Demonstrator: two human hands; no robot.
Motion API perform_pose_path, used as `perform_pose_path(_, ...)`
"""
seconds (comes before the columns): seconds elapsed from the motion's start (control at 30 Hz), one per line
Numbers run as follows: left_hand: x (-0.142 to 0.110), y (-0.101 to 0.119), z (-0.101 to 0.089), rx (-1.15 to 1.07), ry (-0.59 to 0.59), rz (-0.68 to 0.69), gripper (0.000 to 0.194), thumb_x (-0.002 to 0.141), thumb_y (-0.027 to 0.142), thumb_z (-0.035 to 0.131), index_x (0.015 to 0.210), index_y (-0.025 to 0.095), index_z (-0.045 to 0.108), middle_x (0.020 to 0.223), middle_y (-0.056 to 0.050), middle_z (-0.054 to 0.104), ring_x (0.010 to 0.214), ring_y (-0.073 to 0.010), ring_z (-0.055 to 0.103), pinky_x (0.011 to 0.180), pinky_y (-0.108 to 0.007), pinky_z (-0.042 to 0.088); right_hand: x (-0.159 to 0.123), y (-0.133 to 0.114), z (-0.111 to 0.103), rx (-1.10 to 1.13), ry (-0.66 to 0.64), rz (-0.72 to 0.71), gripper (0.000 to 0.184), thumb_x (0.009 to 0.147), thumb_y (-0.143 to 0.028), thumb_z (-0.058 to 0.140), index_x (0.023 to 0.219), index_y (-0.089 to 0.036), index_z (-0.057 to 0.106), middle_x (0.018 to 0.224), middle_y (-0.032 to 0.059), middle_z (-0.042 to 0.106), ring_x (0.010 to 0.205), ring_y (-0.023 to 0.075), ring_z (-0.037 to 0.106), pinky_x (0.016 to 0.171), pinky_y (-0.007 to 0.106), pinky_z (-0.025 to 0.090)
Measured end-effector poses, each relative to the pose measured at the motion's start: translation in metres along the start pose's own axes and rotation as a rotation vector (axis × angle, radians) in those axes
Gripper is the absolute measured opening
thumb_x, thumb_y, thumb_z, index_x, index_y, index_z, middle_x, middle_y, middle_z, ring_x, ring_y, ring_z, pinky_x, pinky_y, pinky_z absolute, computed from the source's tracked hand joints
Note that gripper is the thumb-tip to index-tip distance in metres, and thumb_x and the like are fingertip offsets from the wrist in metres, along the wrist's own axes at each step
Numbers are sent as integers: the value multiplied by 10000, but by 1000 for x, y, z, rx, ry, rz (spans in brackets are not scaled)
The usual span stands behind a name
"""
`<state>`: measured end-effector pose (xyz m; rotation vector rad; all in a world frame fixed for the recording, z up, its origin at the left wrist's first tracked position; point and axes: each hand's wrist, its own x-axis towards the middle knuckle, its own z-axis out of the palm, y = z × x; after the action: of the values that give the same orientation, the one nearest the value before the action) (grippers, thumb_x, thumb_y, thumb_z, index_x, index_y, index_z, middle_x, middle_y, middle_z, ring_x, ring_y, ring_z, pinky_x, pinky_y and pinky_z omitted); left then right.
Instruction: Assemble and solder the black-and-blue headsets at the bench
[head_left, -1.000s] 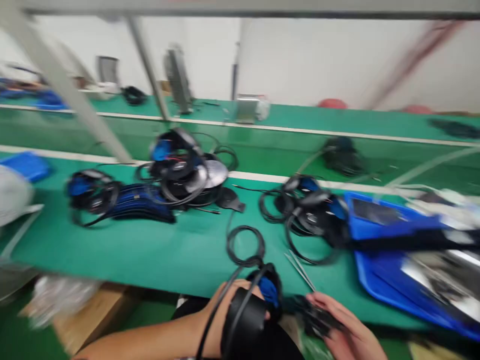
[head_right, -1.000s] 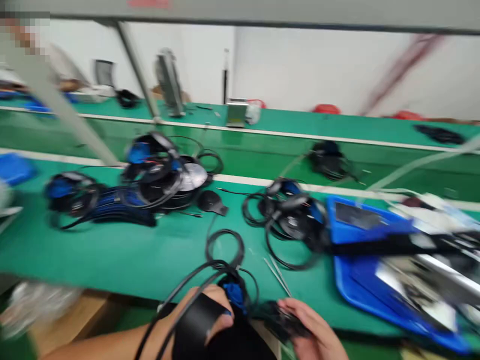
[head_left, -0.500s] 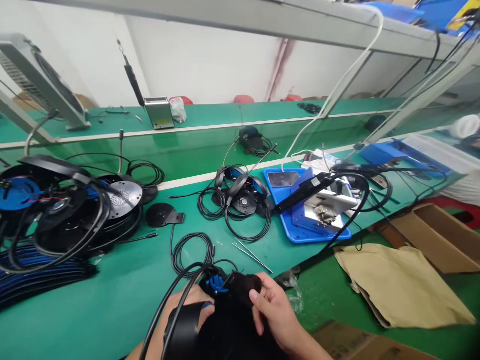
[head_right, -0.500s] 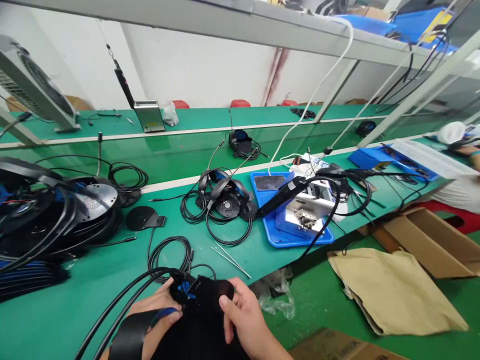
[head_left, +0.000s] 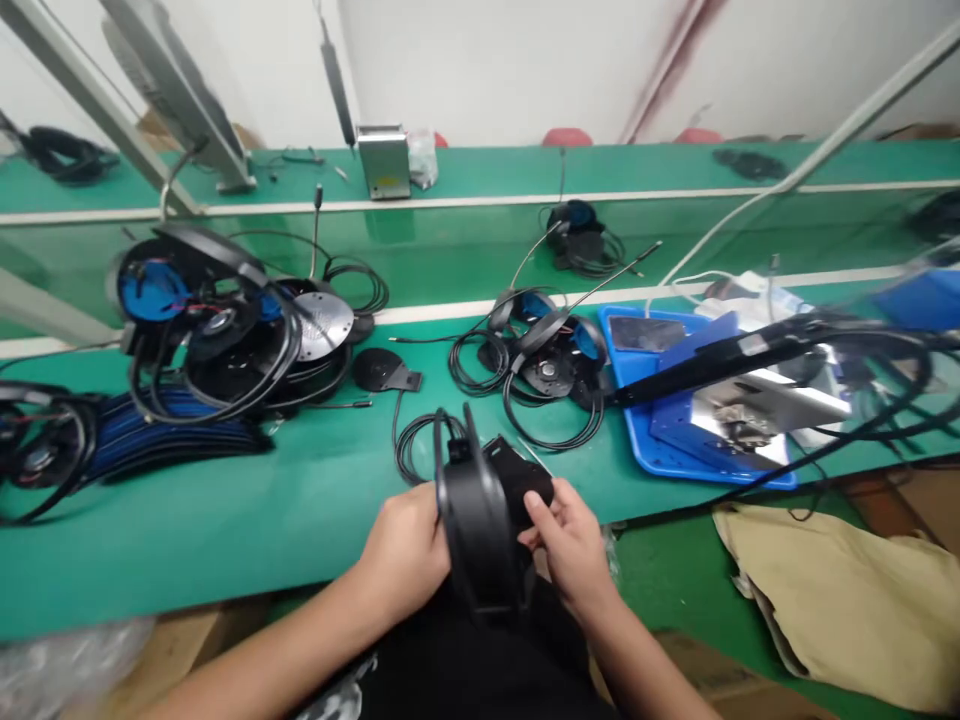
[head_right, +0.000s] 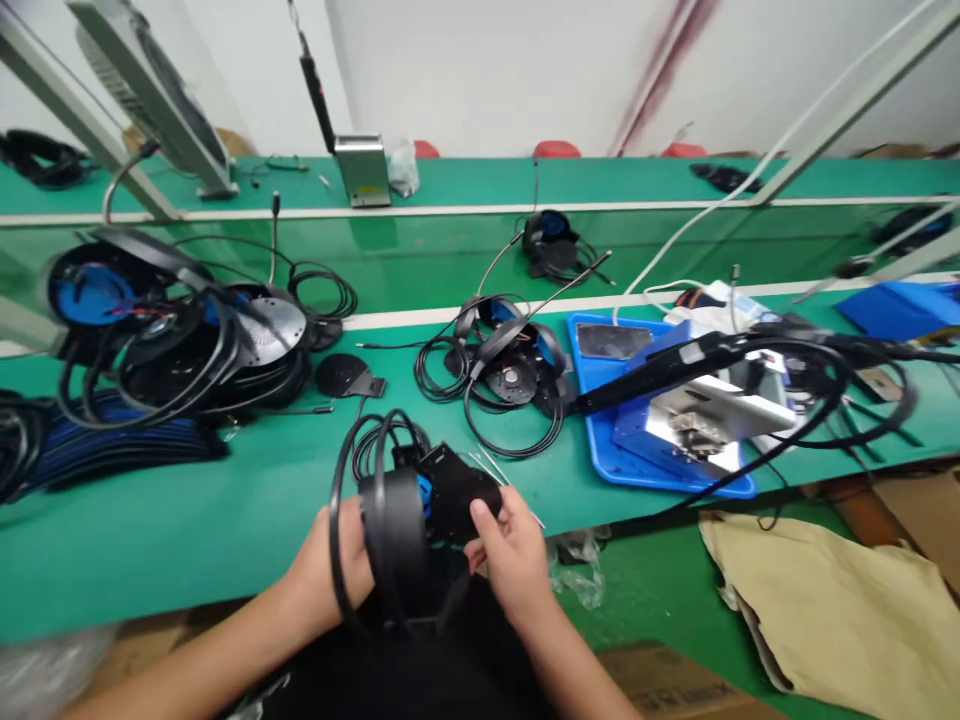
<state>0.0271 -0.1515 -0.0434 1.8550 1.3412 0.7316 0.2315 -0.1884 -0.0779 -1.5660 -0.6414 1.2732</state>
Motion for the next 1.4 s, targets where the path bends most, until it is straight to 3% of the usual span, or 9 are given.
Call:
perform_pose_path(0.17, -7, -2, 3, 35, -79, 13, 168, 860, 155, 514, 718, 199, 593, 693, -29, 649, 598, -156, 610, 574, -239, 476, -2, -11, -24, -133, -177, 31, 491, 821, -605, 788, 790, -227, 477, 519, -107, 437, 385, 115, 533, 397, 217, 389)
perform_pose_path(0.27, -16, -1, 0, 15, -121, 25, 157, 830, 119, 514, 725, 199, 599, 668, -15, 630, 604, -155, 613, 587, -236, 483, -14, -20, -35, -158, -162, -6, 392, 842, -515, 804, 796, -187, 593, 554, -57, 526, 433, 100, 526, 425, 216, 396)
perform_pose_path(0.43, -19, 5, -16, -113, -163, 67, 232, 819, 80, 507, 896, 184, 700, 796, -42, 722, 701, -172, 688, 650, -249, 544, -35, -26, -24, 17, -248, -55, 248, 927, -426, 724, 994, -188, 703, 733, 50, 706, 566, 179, 657, 523, 297, 547)
perform_pose_path(0.63, -14, -15, -24, -209, -23, 230, 120, 943, 265, 637, 900, 216, 737, 763, -19, 745, 680, -170, 706, 695, -279, 583, -41, -16, -14, -318, -212, -388, 143, 936, -318, 716, 878, -206, 782, 906, 108, 730, 801, 219, 695, 690, 338, 600)
perform_pose_path(0.73, -11, -14, -25, -269, 59, 183, 134, 969, 218, 642, 905, 211, 760, 836, -36, 782, 796, -187, 738, 851, -337, 610, -40, -12, -17, -450, -225, -520, 96, 929, -252, 708, 935, -220, 798, 946, 106, 712, 870, 222, 700, 747, 344, 608)
perform_pose_path(0.83, -6, -9, -24, -304, 112, 114, 129, 952, 187, 678, 868, 218, 772, 860, -31, 799, 877, -195, 742, 905, -353, 613, -38, -7, -17, -513, -322, -607, 212, 950, -181, 640, 1090, -239, 787, 990, 100, 740, 916, 215, 730, 793, 345, 616)
perform_pose_path(1.13, -11, -3, -13, -175, 156, 2, 97, 943, 186, 692, 883, 217, 762, 913, -7, 789, 856, -170, 752, 898, -295, 615, -35, -8, -13, -552, -381, -759, 355, 928, -37, 518, 1147, -225, 724, 997, 93, 799, 929, 199, 780, 826, 329, 649)
perform_pose_path(1.23, -14, 3, -9, -150, 91, 3, 109, 959, 206, 656, 970, 234, 761, 953, -4, 793, 892, -189, 757, 935, -319, 608, -36, -13, -16, -622, -376, -803, 376, 922, -40, 520, 1184, -224, 717, 1006, 91, 806, 931, 209, 784, 845, 349, 656)
perform_pose_path(1.4, -19, 7, 7, -146, 154, 13, 143, 997, 203, 608, 992, 233, 748, 939, -9, 775, 858, -179, 741, 843, -303, 599, -35, -15, -23, -701, -296, -732, 167, 945, -172, 637, 1055, -215, 755, 917, 86, 810, 799, 208, 775, 761, 320, 637)
